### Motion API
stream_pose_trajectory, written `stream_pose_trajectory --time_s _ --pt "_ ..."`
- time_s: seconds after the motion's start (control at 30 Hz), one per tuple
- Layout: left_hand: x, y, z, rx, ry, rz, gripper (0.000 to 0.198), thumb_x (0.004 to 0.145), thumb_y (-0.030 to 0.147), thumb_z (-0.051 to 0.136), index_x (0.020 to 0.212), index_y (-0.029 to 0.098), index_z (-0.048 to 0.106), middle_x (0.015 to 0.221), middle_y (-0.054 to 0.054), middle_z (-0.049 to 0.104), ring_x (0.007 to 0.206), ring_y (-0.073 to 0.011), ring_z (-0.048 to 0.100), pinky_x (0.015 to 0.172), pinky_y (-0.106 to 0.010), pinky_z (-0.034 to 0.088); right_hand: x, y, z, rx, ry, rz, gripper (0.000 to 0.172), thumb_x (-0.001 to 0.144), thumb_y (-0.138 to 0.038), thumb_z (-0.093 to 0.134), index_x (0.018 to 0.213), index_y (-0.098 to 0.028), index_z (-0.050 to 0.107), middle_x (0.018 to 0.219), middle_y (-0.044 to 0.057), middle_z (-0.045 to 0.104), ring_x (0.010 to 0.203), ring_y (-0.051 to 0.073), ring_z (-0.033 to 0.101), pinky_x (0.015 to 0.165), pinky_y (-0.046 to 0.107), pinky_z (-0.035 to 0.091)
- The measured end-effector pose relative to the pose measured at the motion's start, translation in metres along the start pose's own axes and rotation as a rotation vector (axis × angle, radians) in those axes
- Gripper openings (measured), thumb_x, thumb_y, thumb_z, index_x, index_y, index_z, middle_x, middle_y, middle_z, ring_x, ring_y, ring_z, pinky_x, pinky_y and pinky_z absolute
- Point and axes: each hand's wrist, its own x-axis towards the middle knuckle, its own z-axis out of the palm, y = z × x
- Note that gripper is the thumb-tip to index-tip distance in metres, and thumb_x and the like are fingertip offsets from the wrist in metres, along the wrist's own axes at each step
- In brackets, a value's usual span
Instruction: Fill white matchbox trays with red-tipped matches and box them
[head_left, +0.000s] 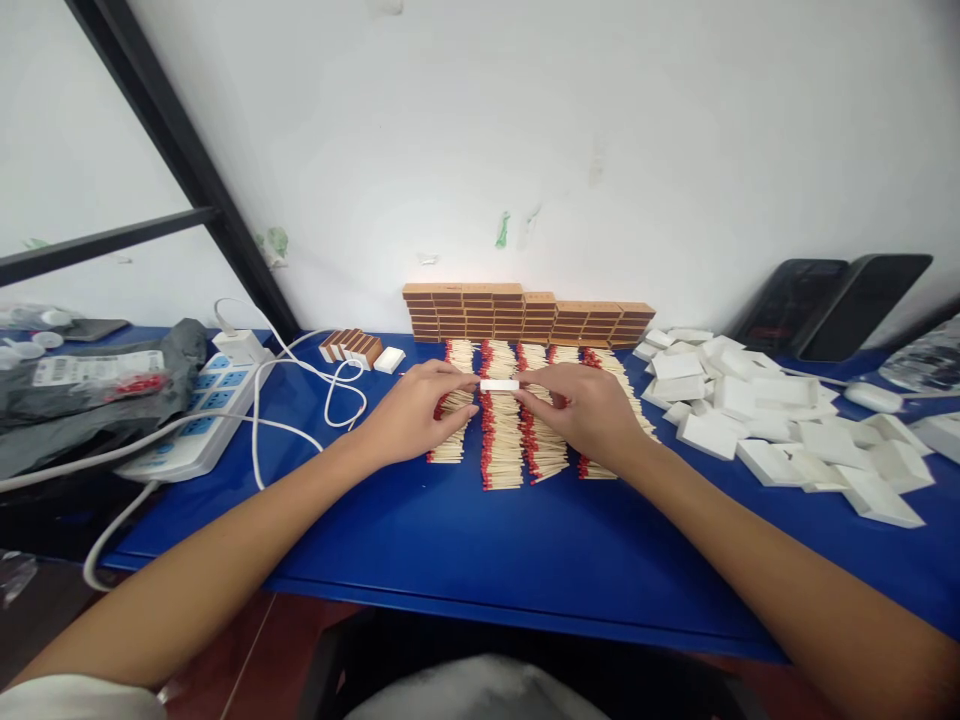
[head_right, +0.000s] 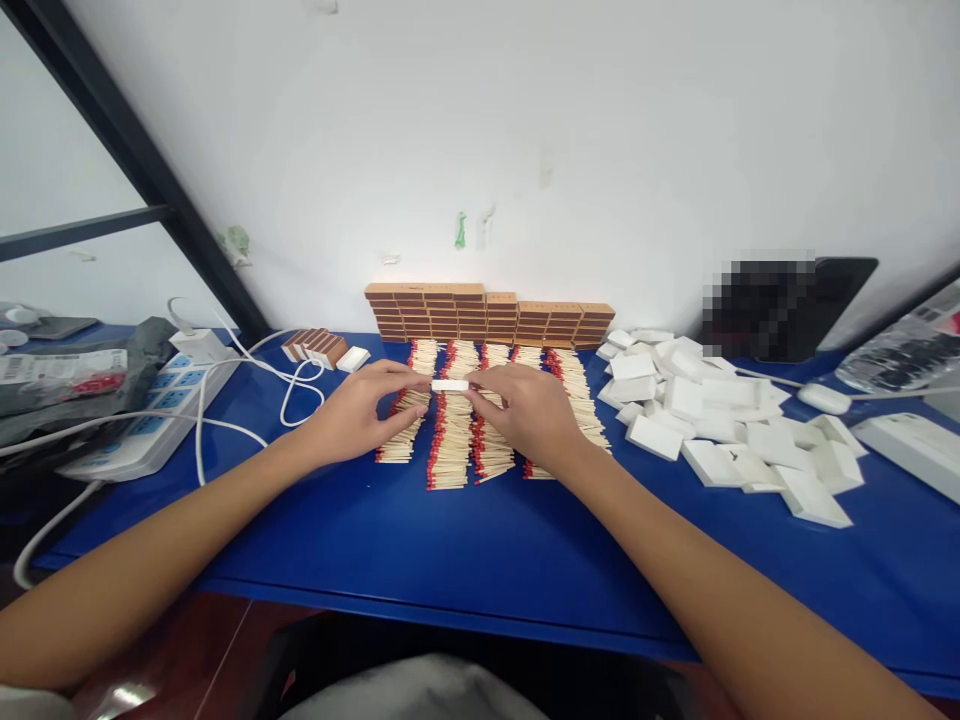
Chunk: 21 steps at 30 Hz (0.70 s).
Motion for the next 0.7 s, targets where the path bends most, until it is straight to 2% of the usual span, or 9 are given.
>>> stream_pose_trajectory --time_s 0.13,0.3,0.43,0.5,0.57,0.7 --pt "-0.001 0.000 0.000 -0.025 -0.003 -0.010 0.035 0.100 0.036 0.066 0.132 0.022 0.072 0.127 -0.011 0.075 0.121 -0.0269 0.069 0.106 -0.047 0.058 -0.001 0.000 0.001 -0.034 0.020 -0.035 0.031 0.102 -0.041 0.058 0.109 -0.025 0.084 0.096 0.007 0.083 0.073 0.022 0.070 0.069 0.035 0.051" --pt "-0.001 0.003 0.000 -0.056 0.010 -0.031 0.039 0.101 0.038 0.065 0.136 0.020 0.070 0.136 -0.011 0.073 0.128 -0.0264 0.068 0.112 -0.047 0.055 -0.002 -0.003 0.002 -0.054 0.038 -0.063 0.032 0.104 -0.038 0.055 0.111 -0.025 0.083 0.099 0.007 0.083 0.081 0.023 0.073 0.075 0.036 0.054" --pt "0.000 0.000 -0.003 -0.044 0.028 -0.010 0.042 0.102 0.038 0.064 0.139 0.020 0.067 0.139 -0.011 0.072 0.131 -0.0257 0.066 0.113 -0.045 0.054 0.003 -0.003 -0.009 -0.106 0.036 -0.063 0.031 0.104 -0.038 0.054 0.109 -0.026 0.082 0.104 0.008 0.083 0.091 0.025 0.074 0.082 0.039 0.055" --pt "0.002 -0.009 -0.009 0.029 0.066 0.022 0.042 0.102 0.037 0.063 0.140 0.019 0.066 0.138 -0.011 0.073 0.131 -0.0263 0.066 0.114 -0.046 0.053 0.007 0.003 -0.026 -0.160 0.056 -0.018 0.031 0.103 -0.040 0.054 0.106 -0.026 0.082 0.105 0.009 0.082 0.097 0.028 0.074 0.084 0.041 0.054" --pt "0.004 -0.024 -0.021 0.166 0.091 0.031 0.040 0.103 0.036 0.060 0.138 0.018 0.067 0.135 -0.013 0.073 0.131 -0.0288 0.064 0.115 -0.049 0.050 0.011 0.016 -0.051 -0.250 0.105 0.090 0.030 0.100 -0.040 0.056 0.102 -0.024 0.081 0.102 0.012 0.081 0.097 0.030 0.072 0.083 0.042 0.051" --pt "0.001 -0.063 -0.050 0.464 -0.028 -0.103 0.043 0.101 0.042 0.060 0.137 0.021 0.068 0.138 -0.016 0.069 0.136 -0.0360 0.056 0.116 -0.057 0.043 0.011 0.066 -0.112 -0.539 0.168 0.511 0.028 0.091 -0.041 0.068 0.103 -0.019 0.080 0.093 0.016 0.079 0.082 0.031 0.068 0.072 0.042 0.042"
